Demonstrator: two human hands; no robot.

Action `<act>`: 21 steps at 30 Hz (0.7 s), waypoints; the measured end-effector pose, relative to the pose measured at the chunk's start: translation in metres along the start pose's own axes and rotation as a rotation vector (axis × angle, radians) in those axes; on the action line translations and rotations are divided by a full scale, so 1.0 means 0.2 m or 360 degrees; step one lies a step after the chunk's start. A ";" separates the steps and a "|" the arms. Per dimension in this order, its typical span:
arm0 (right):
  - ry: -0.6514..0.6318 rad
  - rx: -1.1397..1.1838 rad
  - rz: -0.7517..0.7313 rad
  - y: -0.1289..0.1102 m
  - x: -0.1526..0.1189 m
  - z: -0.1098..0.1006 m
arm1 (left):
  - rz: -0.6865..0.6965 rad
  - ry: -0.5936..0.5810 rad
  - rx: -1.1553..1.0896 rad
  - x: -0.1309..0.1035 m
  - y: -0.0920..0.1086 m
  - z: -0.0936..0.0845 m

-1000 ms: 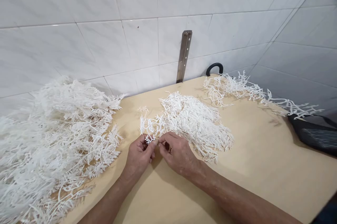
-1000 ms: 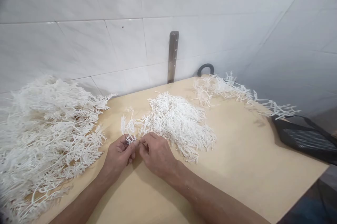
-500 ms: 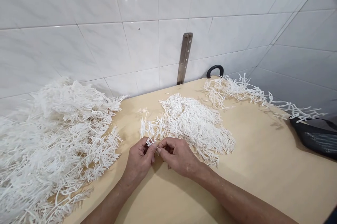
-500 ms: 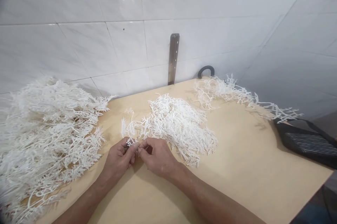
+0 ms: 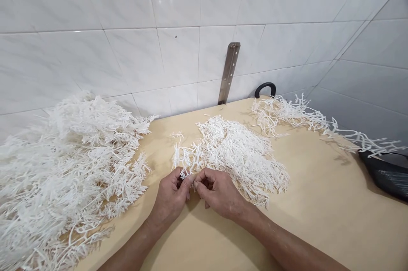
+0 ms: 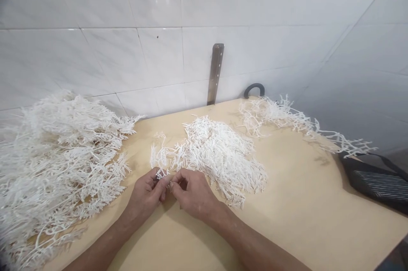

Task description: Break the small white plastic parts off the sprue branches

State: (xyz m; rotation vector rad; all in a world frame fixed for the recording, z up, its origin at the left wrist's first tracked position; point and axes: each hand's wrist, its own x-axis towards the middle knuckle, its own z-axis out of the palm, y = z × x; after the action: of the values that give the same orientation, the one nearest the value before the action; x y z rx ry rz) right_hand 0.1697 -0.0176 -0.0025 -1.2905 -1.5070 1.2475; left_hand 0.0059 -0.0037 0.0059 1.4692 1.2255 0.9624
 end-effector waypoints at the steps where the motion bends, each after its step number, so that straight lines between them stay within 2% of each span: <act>1: -0.0012 0.0006 0.0012 0.00 0.00 0.00 | -0.0005 -0.0004 0.0007 0.00 -0.01 0.00; 9: -0.0081 0.0079 0.0069 -0.02 0.00 0.00 | 0.0022 0.0018 0.0047 0.00 -0.05 0.00; 21: -0.0048 -0.0029 0.0121 -0.03 -0.01 -0.01 | -0.0023 -0.0022 -0.0059 0.00 -0.01 0.00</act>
State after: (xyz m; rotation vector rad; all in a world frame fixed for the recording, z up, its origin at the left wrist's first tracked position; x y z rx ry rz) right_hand 0.1716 -0.0183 0.0031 -1.3575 -1.5056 1.3098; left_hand 0.0059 -0.0038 0.0030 1.4339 1.2005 0.9588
